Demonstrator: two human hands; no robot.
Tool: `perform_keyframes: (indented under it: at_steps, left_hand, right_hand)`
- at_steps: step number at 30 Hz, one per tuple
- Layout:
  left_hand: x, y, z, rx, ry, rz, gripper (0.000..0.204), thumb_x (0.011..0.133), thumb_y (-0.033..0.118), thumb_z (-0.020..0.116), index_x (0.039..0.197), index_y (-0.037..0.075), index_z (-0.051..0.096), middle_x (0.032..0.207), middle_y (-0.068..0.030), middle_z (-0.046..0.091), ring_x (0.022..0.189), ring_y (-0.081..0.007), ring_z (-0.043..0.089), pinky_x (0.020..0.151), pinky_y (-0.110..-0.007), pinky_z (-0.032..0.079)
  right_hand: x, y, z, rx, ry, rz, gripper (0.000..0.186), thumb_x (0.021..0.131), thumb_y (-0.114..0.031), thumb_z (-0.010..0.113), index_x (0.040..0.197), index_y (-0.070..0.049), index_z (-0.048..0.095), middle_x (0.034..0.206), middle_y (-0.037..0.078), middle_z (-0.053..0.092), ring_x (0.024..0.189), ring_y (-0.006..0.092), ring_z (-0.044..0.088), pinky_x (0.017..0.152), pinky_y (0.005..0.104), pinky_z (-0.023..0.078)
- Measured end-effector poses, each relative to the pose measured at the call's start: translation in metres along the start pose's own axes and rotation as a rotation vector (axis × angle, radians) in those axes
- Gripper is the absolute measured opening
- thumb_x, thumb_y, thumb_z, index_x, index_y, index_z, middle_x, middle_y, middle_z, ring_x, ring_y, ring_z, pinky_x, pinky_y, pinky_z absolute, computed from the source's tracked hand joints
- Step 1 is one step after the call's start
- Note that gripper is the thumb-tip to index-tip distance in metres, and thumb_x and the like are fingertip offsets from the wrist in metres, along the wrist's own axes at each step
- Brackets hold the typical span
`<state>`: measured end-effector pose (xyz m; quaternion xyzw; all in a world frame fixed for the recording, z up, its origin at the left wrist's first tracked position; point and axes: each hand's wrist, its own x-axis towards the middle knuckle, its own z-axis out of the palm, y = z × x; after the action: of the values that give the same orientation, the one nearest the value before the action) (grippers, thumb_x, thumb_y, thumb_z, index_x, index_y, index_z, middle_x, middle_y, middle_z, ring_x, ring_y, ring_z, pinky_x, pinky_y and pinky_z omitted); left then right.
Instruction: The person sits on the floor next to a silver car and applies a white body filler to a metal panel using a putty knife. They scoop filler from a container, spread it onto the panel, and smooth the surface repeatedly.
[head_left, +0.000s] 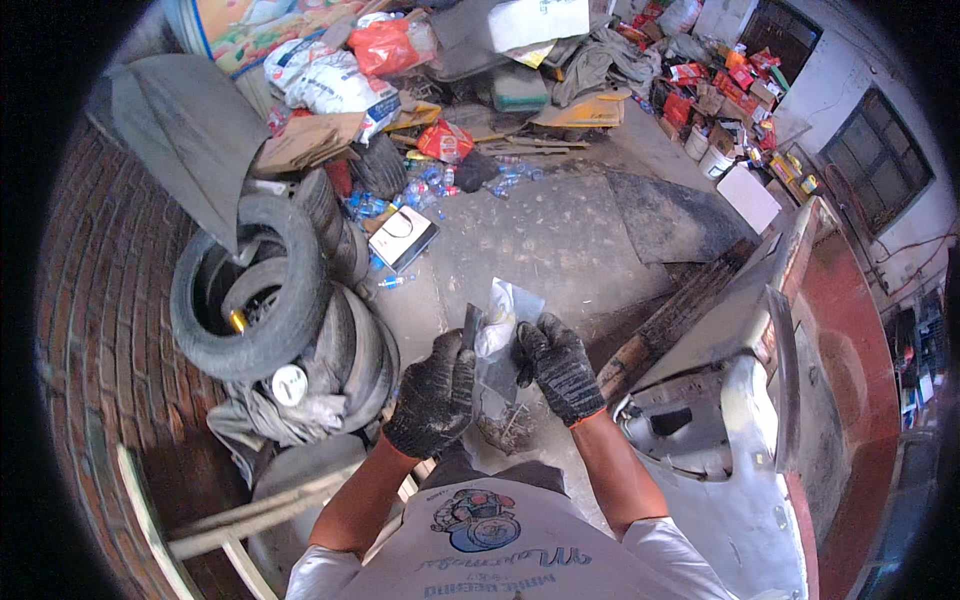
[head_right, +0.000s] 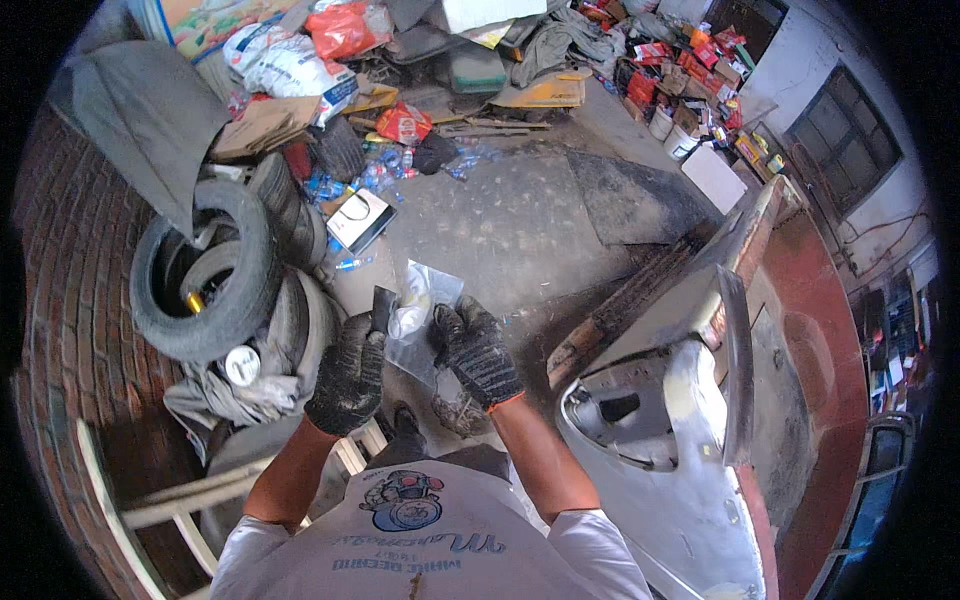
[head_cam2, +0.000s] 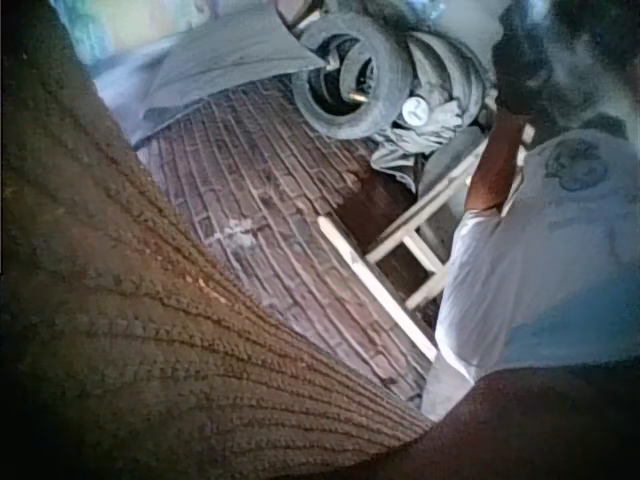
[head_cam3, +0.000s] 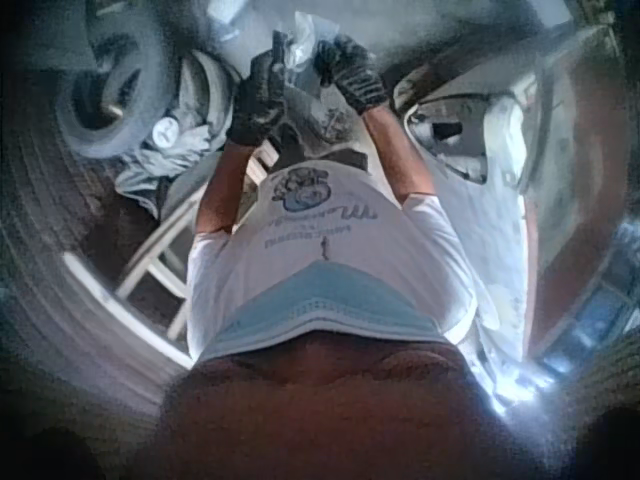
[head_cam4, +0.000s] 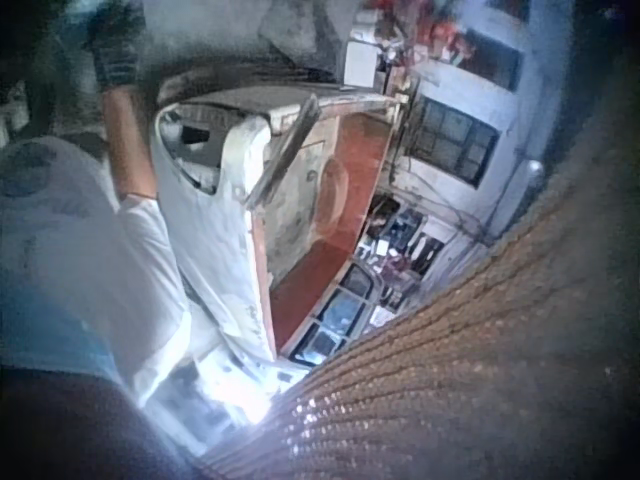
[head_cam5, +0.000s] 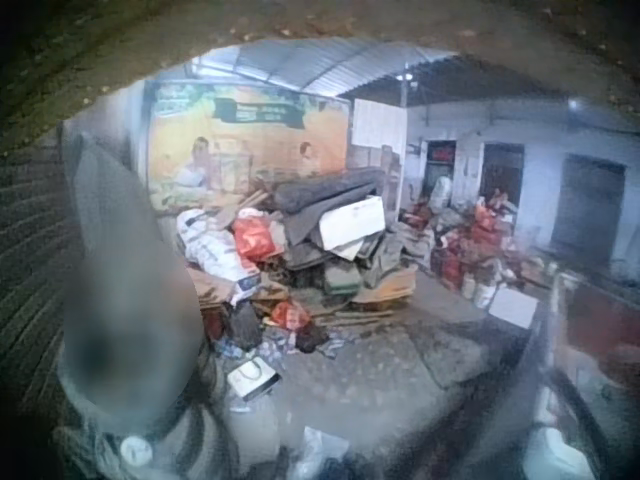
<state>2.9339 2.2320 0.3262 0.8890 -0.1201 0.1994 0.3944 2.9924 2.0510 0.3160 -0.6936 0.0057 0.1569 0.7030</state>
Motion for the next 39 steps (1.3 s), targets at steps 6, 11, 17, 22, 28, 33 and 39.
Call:
perform_keyframes:
  at_steps: [6, 11, 17, 22, 28, 33, 39]
  left_hand:
    - [0.041, -0.069, -0.022, 0.406, -0.141, 0.199, 0.042, 0.088, 0.004, 0.054, 0.128, -0.004, 0.044, 0.110, -0.0255, 0.056, 0.076, -0.0339, 0.058, 0.065, -0.044, 0.047]
    - [0.100, -0.133, -0.030, 0.298, 0.002, 0.374, 0.035, 0.088, 0.001, 0.050, 0.123, -0.002, 0.046, 0.113, -0.0224, 0.052, 0.100, -0.0355, 0.054, 0.085, -0.042, 0.044]
    - [0.193, -0.180, 0.013, -0.252, -0.088, -0.284, 0.027, 0.096, 0.011, 0.049, 0.119, -0.003, 0.052, 0.118, -0.0199, 0.055, 0.106, -0.0323, 0.055, 0.092, -0.037, 0.044]
    - [0.273, -0.226, 0.065, -0.167, -0.067, -0.304, 0.036, 0.093, 0.010, 0.050, 0.128, -0.001, 0.048, 0.123, -0.0216, 0.052, 0.114, -0.0371, 0.051, 0.100, -0.039, 0.039]
    - [0.372, -0.228, 0.142, 0.276, 0.020, 0.177, 0.049, 0.085, -0.006, 0.052, 0.133, -0.006, 0.043, 0.135, -0.0261, 0.043, 0.124, -0.0397, 0.044, 0.107, -0.046, 0.035]
    - [0.436, -0.206, 0.198, 0.052, -0.146, 0.073, 0.041, 0.089, -0.005, 0.049, 0.129, -0.009, 0.044, 0.125, -0.0297, 0.050, 0.119, -0.0410, 0.049, 0.104, -0.046, 0.038]
    - [0.502, -0.200, 0.259, -0.193, -0.207, 0.322, 0.045, 0.086, -0.001, 0.050, 0.129, -0.011, 0.043, 0.130, -0.0313, 0.045, 0.116, -0.0462, 0.048, 0.101, -0.049, 0.038]
  right_hand:
    - [0.082, -0.022, 0.017, -0.219, 0.210, -0.143, 0.017, 0.096, -0.021, 0.056, 0.092, -0.005, 0.059, 0.063, 0.002, 0.055, 0.054, 0.0130, 0.052, 0.051, 0.0295, 0.042]
    - [0.130, -0.061, 0.004, -0.064, 0.245, -0.476, 0.018, 0.091, -0.008, 0.061, 0.108, -0.001, 0.061, 0.088, 0.008, 0.067, 0.076, 0.0161, 0.062, 0.073, 0.0314, 0.050]
    - [0.209, -0.078, -0.017, -0.354, -0.167, -0.548, 0.022, 0.083, -0.005, 0.066, 0.104, -0.001, 0.064, 0.089, 0.015, 0.066, 0.079, 0.0250, 0.066, 0.071, 0.0330, 0.051]
    - [0.279, -0.109, -0.057, -0.990, 0.011, -0.769, 0.019, 0.075, -0.001, 0.070, 0.094, -0.005, 0.067, 0.083, 0.017, 0.066, 0.073, 0.0357, 0.062, 0.065, 0.0364, 0.051]
    - [0.344, -0.126, -0.081, -1.114, 0.209, -1.067, 0.054, 0.067, -0.005, 0.063, 0.121, -0.010, 0.059, 0.105, 0.012, 0.060, 0.093, 0.0335, 0.058, 0.070, 0.0436, 0.047]
    - [0.358, -0.116, -0.131, -1.199, 0.404, -0.755, 0.053, 0.064, -0.001, 0.064, 0.116, -0.006, 0.060, 0.112, 0.016, 0.059, 0.097, 0.0359, 0.058, 0.077, 0.0444, 0.047]
    - [0.387, -0.117, -0.174, -1.257, 0.596, -0.712, 0.048, 0.065, -0.006, 0.063, 0.113, -0.005, 0.061, 0.095, 0.014, 0.061, 0.088, 0.0351, 0.058, 0.071, 0.0462, 0.045]
